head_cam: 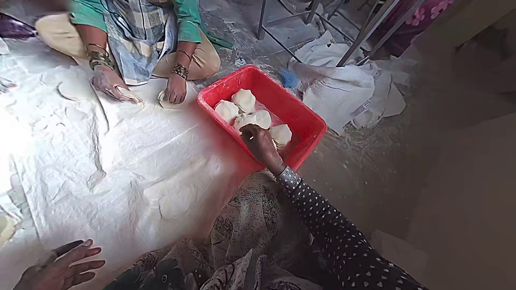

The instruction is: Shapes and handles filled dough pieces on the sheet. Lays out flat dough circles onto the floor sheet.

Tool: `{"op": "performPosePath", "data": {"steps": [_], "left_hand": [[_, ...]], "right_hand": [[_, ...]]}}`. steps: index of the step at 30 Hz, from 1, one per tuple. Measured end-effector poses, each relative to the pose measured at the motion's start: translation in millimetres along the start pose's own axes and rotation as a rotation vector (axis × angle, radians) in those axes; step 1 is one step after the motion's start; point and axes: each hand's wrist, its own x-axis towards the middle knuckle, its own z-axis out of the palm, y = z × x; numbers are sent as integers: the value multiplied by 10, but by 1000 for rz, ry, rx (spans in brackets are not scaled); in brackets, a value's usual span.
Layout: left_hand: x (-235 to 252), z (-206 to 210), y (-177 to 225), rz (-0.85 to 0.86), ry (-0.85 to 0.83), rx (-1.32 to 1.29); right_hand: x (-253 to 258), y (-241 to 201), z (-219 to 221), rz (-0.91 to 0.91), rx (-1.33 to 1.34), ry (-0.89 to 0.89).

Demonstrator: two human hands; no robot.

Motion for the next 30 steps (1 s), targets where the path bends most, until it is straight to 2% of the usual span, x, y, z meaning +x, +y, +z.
{"op": "performPosePath", "data": {"steps": [1,3,5,7,10,14,18,21,23,25,27,30], "left_hand": [[-157,106,-50,25,-33,-20],[-381,316,-175,47,-87,-67],[-472,478,-302,56,-93,-118],[-455,578,-464,58,-26,-140],[-308,631,-720,-4,146,-77],[-163,561,-846,-40,248,-76],[-173,593,-814,-18,273,-134],[-159,612,-802,-13,284,-155],[-171,620,-806,-9,295,-168],[-159,613,-808,-7,305,-173],[-143,607,-808,-5,315,-182],[-146,594,-813,-22,325,-196]], "right_hand": [[103,352,-190,148,-65,-13],[284,1047,-407,392,-181,-163],[343,1488,-407,435,-188,-265],[366,1653,-318,437,-160,-304],[395,1599,-198,465,-194,-336],[423,1449,-121,557,-200,-353],[454,1496,-83,606,-170,-325],[537,1373,-111,507,-208,-194],[735,1331,-77,415,-93,-133],[952,1316,-12,367,77,-163],[1127,1305,83,385,145,-197],[1212,1130,88,503,94,-224]]}}
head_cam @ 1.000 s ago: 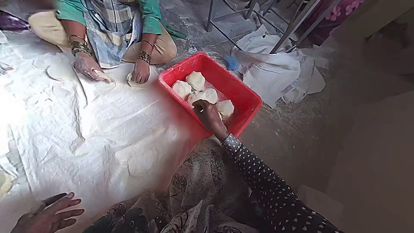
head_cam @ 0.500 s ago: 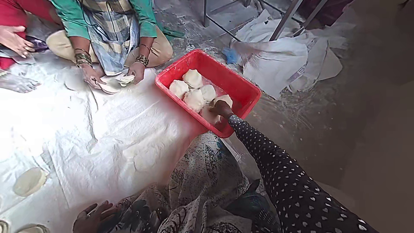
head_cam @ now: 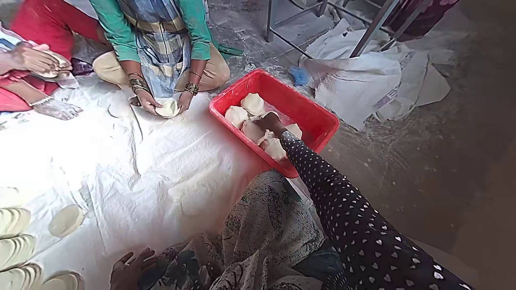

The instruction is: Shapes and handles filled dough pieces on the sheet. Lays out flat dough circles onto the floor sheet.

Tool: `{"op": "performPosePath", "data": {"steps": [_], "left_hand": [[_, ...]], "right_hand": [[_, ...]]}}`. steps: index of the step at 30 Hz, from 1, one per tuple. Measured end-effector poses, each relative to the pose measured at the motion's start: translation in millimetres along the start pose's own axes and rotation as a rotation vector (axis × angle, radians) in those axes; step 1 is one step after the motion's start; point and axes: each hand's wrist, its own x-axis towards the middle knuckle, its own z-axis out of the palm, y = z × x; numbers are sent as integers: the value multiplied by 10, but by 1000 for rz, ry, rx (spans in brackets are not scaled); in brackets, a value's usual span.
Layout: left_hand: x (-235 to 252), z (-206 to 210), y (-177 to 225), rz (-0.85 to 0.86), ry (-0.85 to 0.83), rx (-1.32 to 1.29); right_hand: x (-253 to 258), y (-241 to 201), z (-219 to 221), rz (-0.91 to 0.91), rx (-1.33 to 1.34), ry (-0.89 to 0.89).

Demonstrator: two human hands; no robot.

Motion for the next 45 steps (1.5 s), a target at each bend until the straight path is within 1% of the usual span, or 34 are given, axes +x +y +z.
{"op": "performPosePath", "data": {"steps": [1,4,7,10,13,16,22,24,28,31,32,34,36,37,39,40,41,42,44,45], "left_hand": [[7,-2,-1,0,8,-11],[-6,19,29,4,11,-53],[13,34,51,16,3,-78],[31,37,54,27,0,-97],[27,36,73,33,4,-98],[19,26,96,45,3,-109],[19,8,101,55,14,-158],[-1,0,117,53,24,-171],[-28,-16,153,59,30,-184],[-91,5,219,109,28,-161],[-122,7,240,139,33,-125],[-174,-39,247,211,65,28],[-193,-63,266,323,127,196],[-202,-56,308,386,150,239],[-233,45,432,490,138,191],[-241,131,494,518,91,108],[-254,238,577,497,13,-3],[-293,367,678,426,-83,-139],[-310,655,855,200,-277,-406],[-264,793,895,89,-380,-519]], "right_hand": [[-72,-73,-29,40,-7,3],[-39,-133,-68,116,18,3],[-44,-126,-79,168,129,-10],[-106,-97,-75,159,228,4],[-122,-119,-68,146,193,10],[-140,-143,-34,144,213,25],[-279,-257,26,205,227,-11],[-284,-310,56,205,196,-8],[-195,-345,182,88,7,71],[-292,-513,176,-4,-98,93],[-353,-597,167,-40,-167,105],[-523,-791,191,-135,-305,148],[-722,-1018,212,-267,-394,188],[-825,-1138,237,-333,-421,197],[-1036,-1352,338,-433,-459,150],[-1146,-1429,438,-473,-454,100],[-1240,-1479,573,-518,-433,45],[-1340,-1511,724,-561,-392,-30],[-1502,-1513,1074,-621,-255,-214],[-1598,-1493,1248,-611,-156,-312]]}}
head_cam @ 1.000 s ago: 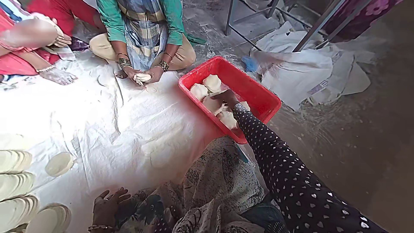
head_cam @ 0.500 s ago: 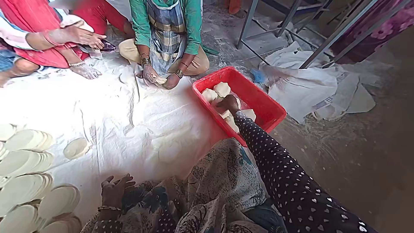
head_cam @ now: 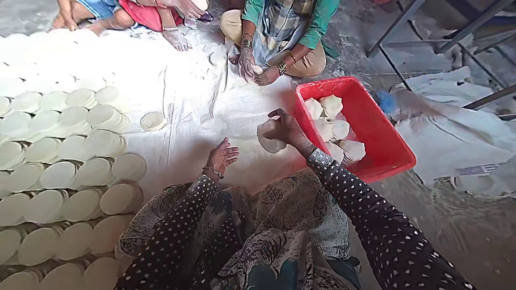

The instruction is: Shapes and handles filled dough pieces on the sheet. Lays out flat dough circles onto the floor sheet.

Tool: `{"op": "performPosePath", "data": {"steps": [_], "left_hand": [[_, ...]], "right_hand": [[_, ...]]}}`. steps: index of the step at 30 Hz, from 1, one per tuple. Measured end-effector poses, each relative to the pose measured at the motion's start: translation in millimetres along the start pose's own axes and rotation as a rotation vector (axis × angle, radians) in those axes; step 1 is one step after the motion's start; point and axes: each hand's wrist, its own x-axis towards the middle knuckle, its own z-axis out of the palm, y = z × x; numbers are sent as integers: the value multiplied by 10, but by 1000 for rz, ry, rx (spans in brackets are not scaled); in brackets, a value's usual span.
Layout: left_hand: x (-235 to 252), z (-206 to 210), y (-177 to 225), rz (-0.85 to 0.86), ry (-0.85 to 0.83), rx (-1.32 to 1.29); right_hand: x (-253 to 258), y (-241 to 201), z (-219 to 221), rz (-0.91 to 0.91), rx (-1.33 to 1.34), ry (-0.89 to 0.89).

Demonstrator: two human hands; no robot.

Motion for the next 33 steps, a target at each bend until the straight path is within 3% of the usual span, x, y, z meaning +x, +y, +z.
{"op": "performPosePath", "data": {"steps": [2,4,8,11,13,15,18,20,25,30,33], "left_hand": [[172,155,-132,-110,-113,-273],[192,228,-297,-88,-204,-476],[160,272,-439,-60,-296,-529],[116,277,-423,-72,-198,-286],[28,240,-337,7,-167,-68],[-45,200,-206,167,-192,290],[-213,261,45,462,-261,907],[-301,318,130,561,-255,1065],[-315,242,110,687,-180,930],[-260,150,-25,603,-204,746],[-166,22,-103,685,-144,474]], "right_hand": [[-169,-123,307,29,317,-98],[-418,-210,486,104,597,-145],[-382,118,751,259,656,-129],[-363,265,766,263,610,-129],[-399,324,673,192,507,-78],[-415,312,529,15,380,-79],[-378,102,455,-266,143,-260],[-303,-18,558,-374,-64,-368],[-125,43,705,-336,-25,-460],[-187,81,805,-137,-8,-430],[-172,34,916,-175,-22,-340]]}}
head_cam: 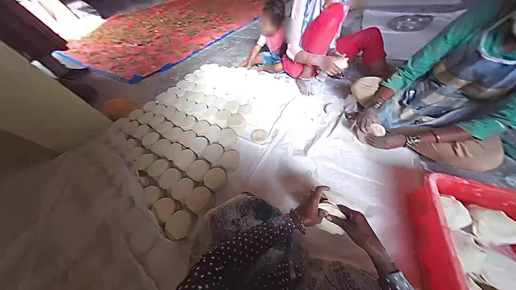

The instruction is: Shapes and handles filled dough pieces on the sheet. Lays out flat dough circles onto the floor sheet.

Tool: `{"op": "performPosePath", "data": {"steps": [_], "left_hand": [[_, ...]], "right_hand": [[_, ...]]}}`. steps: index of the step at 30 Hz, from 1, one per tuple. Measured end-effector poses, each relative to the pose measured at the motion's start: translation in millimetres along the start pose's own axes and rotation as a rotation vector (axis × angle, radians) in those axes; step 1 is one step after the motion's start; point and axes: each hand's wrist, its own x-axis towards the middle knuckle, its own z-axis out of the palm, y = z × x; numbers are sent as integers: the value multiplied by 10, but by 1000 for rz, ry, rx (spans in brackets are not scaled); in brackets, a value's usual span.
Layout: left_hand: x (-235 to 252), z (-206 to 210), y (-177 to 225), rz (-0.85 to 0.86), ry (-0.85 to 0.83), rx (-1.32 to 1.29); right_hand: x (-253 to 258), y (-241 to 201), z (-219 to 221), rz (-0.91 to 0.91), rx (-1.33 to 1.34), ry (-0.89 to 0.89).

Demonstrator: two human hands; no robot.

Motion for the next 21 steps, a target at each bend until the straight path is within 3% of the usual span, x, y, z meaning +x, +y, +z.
{"op": "performPosePath", "data": {"steps": [2,6,9,11,13,15,17,21], "left_hand": [[1,-8,-184,-79,76,-228],[39,65,-360,-546,233,-600],[95,102,-485,-809,252,-705],[73,138,-554,-843,191,-728],[88,252,-683,-746,153,-715],[54,327,-879,-653,147,-751],[90,348,-993,-652,125,-770],[92,212,-504,-690,57,-767]], "right_hand": [[11,-17,58,7,-82,62],[3,-42,49,159,-33,104],[187,-58,132,223,-237,172],[256,-37,169,237,-245,132],[295,46,163,287,-146,131],[276,22,207,348,-237,139],[195,-108,225,357,-186,135],[221,-157,268,385,-177,190]]}}
